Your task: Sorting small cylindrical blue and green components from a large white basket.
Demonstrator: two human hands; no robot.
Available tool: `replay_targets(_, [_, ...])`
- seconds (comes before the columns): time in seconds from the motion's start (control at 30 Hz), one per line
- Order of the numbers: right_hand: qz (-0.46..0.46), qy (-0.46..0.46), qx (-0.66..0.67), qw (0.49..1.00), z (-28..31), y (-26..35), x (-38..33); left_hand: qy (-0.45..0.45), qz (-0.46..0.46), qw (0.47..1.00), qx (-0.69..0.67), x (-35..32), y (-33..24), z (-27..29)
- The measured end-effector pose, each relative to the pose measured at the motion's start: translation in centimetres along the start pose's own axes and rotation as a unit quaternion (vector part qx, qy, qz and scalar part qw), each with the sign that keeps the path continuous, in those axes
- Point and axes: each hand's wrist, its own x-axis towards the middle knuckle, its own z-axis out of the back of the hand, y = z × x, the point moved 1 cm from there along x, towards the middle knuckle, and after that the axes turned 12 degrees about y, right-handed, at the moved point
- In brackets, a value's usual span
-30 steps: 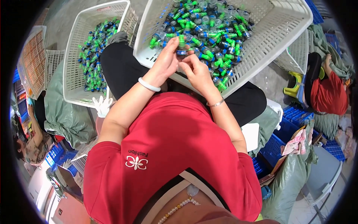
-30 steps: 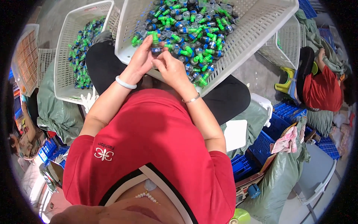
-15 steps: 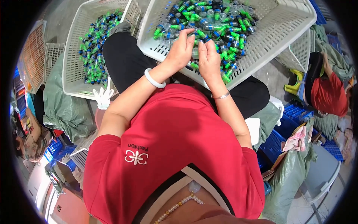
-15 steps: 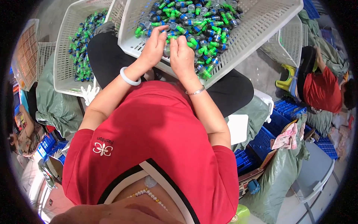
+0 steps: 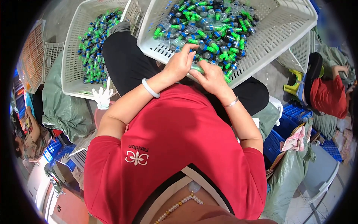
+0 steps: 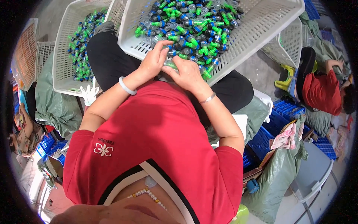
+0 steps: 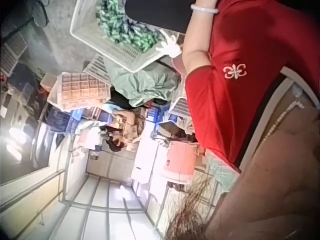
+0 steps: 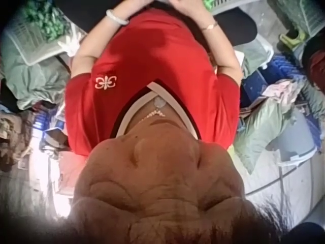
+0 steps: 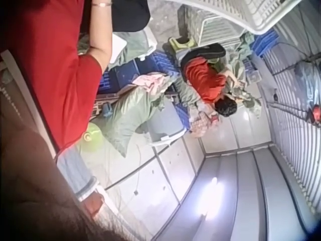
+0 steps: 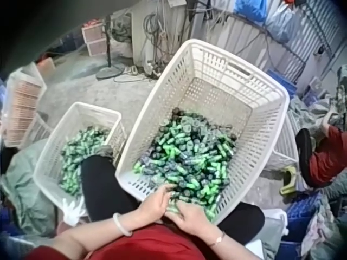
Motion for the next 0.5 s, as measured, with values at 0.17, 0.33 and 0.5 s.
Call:
replay_targets(0.17, [-0.096,0.084,0.130,0.983,0.5,0.8,1.1,0.000,0.062,0.998,0.005,-1.2,-1.2,0.9])
replay_targets(0.33, [-0.060,0.071,0.118,0.989,0.1,1.5,4.5,-0.073,0.065,0.993,0.073,-1.6,-0.5,5.0])
replay_targets(0.5, [0.043,-0.115,-0.103,0.987,0.0,-4.2,10.9,-0.371,0.079,0.847,0.372,-4.0,3.9,19.0])
